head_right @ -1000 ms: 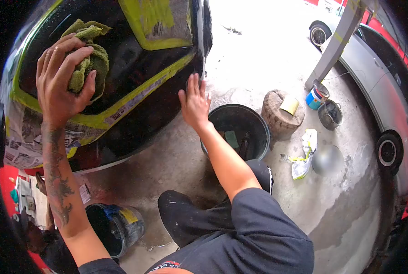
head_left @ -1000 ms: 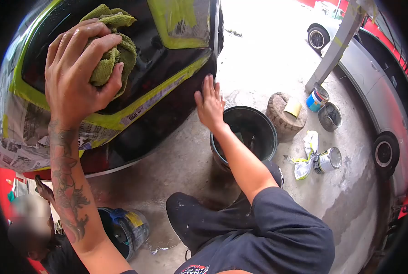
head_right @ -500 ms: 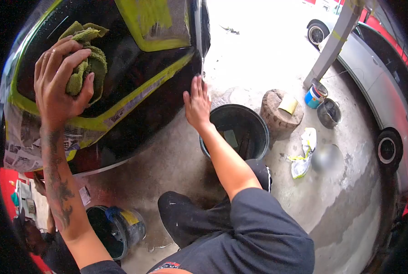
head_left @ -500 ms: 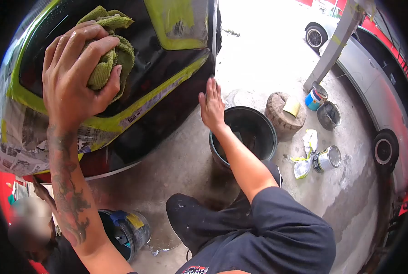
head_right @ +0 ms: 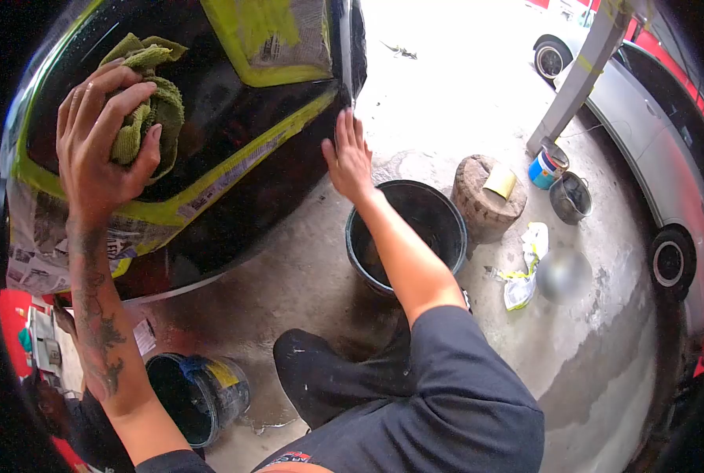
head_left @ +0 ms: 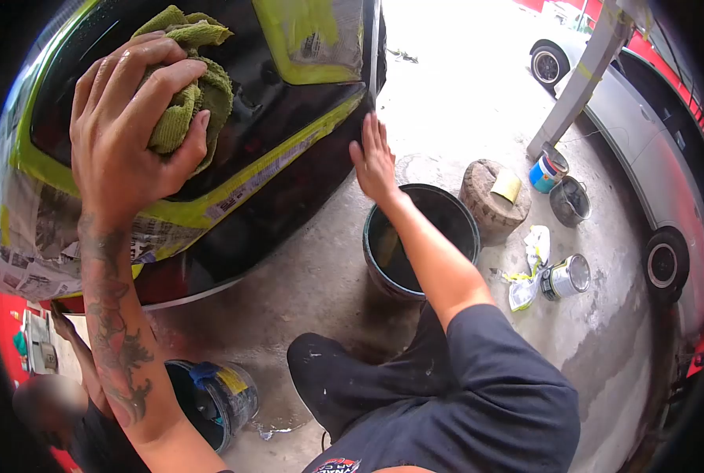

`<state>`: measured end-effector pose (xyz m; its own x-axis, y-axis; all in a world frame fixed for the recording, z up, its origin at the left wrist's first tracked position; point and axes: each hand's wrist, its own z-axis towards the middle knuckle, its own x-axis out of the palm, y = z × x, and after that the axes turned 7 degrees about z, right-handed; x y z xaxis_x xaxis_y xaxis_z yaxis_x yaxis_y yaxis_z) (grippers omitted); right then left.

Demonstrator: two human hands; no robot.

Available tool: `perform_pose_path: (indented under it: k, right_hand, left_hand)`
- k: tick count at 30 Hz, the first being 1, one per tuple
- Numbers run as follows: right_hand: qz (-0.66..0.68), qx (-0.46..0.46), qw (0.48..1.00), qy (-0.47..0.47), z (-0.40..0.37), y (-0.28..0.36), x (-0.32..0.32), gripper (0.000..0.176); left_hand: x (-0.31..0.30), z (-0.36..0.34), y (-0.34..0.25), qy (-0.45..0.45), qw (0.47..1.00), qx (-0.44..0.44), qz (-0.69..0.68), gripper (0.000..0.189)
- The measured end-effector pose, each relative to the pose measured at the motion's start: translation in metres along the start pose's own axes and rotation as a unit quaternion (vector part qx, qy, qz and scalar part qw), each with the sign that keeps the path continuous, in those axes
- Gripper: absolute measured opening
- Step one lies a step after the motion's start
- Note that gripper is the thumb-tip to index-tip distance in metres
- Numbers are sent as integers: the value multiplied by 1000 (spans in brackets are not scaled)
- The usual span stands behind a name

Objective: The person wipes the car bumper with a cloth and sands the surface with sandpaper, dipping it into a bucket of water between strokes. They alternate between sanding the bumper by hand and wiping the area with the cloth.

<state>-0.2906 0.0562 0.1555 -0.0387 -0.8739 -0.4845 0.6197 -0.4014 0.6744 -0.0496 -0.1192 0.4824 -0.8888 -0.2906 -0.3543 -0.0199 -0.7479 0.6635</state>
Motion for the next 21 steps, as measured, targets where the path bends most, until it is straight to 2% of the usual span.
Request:
perform_pose_path:
  k: [2,5,7,9,12,16,19,21]
  right_hand:
    - [69,14,996,-46,43,5,-2,69]
    - [67,30,996,-45,44,12,-4,69]
    - [18,-6,999,-43,2,4,11,69]
    - [-45,-26,999,3,-53,13,15,72]
    - [-124,-21,991,48,-54,23,-1,74]
    - [-83,49,995,15,-27,32,0,71]
    - [-68,12,998,8,-73,60,20,71]
    - [-89,-73,987,113,-121,81,17,71]
  left_hand:
    - [1,0,1,-1,1000,4,3,35]
    - [1,0,2,6,1000,12,11,35]
    - [1,-5,5,20,1000,13,13,37]
    - [1,-5,5,15,1000,13,11,36]
    - [2,-1,2,-4,1000,10,2,34]
    - [1,-1,2,-5,1000,7,6,34]
    - [1,-2,1,-9,1000,5,11,34]
    - [2,-2,2,-10,1000,7,12,34]
